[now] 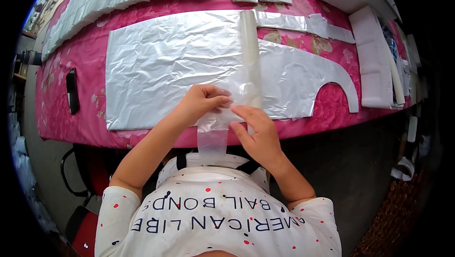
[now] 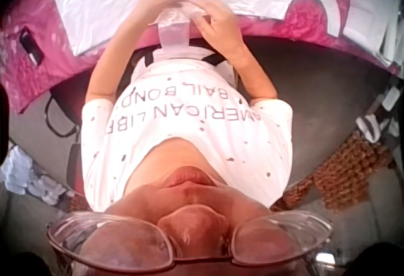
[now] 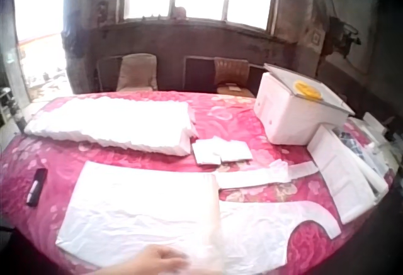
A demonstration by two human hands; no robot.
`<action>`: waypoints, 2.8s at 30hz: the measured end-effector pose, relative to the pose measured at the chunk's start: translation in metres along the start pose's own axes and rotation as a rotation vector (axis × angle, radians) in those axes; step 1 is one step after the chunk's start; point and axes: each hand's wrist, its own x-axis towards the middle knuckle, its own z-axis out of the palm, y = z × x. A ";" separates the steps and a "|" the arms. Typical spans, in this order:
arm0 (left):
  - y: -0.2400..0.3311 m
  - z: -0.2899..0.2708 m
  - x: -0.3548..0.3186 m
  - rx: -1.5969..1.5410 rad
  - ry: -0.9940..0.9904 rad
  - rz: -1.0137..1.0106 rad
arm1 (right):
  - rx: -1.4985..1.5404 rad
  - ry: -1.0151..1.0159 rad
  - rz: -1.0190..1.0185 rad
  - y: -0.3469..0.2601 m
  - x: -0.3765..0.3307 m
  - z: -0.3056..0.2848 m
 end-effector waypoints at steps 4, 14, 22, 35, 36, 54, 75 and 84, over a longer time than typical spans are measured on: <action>0.000 0.007 0.002 -0.037 -0.016 0.004 | -0.131 0.101 -0.020 0.006 0.006 -0.004; -0.013 0.019 0.013 -0.050 -0.072 0.069 | 0.404 0.211 0.296 0.038 0.009 -0.013; -0.012 0.017 0.014 -0.096 0.053 0.021 | 0.329 0.703 0.357 0.162 0.000 -0.177; 0.003 0.002 0.006 0.107 0.032 -0.058 | -0.345 0.050 0.405 0.034 -0.046 -0.059; 0.006 -0.005 0.005 0.125 0.044 -0.050 | -0.323 -0.083 0.464 0.025 -0.046 -0.044; 0.023 -0.199 -0.073 0.432 0.379 -0.034 | -0.243 -0.321 0.586 0.015 -0.048 -0.021; -0.029 0.032 0.033 1.145 0.300 0.781 | -0.354 -0.320 0.618 0.013 -0.049 -0.017; -0.033 0.033 0.036 1.437 0.326 0.631 | -0.297 -0.452 0.519 0.016 -0.031 -0.029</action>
